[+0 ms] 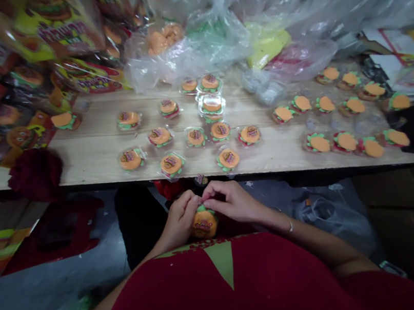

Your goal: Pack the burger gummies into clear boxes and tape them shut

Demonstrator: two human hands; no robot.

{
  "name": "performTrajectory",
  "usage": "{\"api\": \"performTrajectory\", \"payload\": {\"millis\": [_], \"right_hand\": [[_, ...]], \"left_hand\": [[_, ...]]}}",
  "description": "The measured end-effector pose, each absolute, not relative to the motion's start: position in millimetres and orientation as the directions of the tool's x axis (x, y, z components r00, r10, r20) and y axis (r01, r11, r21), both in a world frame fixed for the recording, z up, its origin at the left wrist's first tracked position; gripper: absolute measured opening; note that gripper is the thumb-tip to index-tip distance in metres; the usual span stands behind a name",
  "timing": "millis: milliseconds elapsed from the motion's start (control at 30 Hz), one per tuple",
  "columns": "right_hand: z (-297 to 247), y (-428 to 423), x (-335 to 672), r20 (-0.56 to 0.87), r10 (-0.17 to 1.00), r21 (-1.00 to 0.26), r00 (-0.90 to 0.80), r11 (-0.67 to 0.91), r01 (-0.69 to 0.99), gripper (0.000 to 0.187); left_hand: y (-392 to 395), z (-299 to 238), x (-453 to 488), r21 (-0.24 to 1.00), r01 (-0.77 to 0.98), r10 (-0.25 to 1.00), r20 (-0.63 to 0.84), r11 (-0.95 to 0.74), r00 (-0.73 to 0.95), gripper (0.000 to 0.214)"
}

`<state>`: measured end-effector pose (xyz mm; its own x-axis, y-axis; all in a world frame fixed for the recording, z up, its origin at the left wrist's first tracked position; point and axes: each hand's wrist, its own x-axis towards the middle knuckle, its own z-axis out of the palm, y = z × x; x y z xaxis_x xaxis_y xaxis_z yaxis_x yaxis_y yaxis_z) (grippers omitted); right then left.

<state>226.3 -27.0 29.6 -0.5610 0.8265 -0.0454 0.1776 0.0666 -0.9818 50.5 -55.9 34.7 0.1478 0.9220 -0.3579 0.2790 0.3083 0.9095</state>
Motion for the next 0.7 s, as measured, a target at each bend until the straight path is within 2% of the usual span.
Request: {"api": "performTrajectory", "payload": {"millis": [200,333,467,567,700], "right_hand": [[13.4,-1.8,198.8,-0.176,0.675,-0.972,-0.716,-0.236,0.017,0.009],[3.5,15.8,163.2,-0.18,0.629,-0.959,-0.756,-0.284,-0.009,0.01],[-0.4,33.4,116.1,-0.122,0.63,-0.968,-0.767,-0.247,-0.049,0.007],[-0.8,54.0,77.1,-0.043,0.671,-0.988,-0.74,-0.137,-0.066,0.006],[0.8,88.0,23.9,-0.009,0.808,-1.0,-0.589,-0.016,-0.006,0.009]], "left_hand": [[-59.6,23.2,36.5,0.927,0.158,0.935,-0.351,0.339,0.05,0.032],[-55.5,15.7,16.8,0.91,-0.03,0.906,-0.414,0.414,-0.088,0.036],[-47.5,21.3,-15.3,0.884,-0.189,0.872,-0.459,0.428,-0.172,0.041],[-26.9,29.1,-50.0,0.912,-0.036,0.891,-0.406,0.408,-0.205,0.041],[31.7,36.4,-117.0,0.882,0.249,0.901,-0.328,0.399,-0.283,0.047]]}}
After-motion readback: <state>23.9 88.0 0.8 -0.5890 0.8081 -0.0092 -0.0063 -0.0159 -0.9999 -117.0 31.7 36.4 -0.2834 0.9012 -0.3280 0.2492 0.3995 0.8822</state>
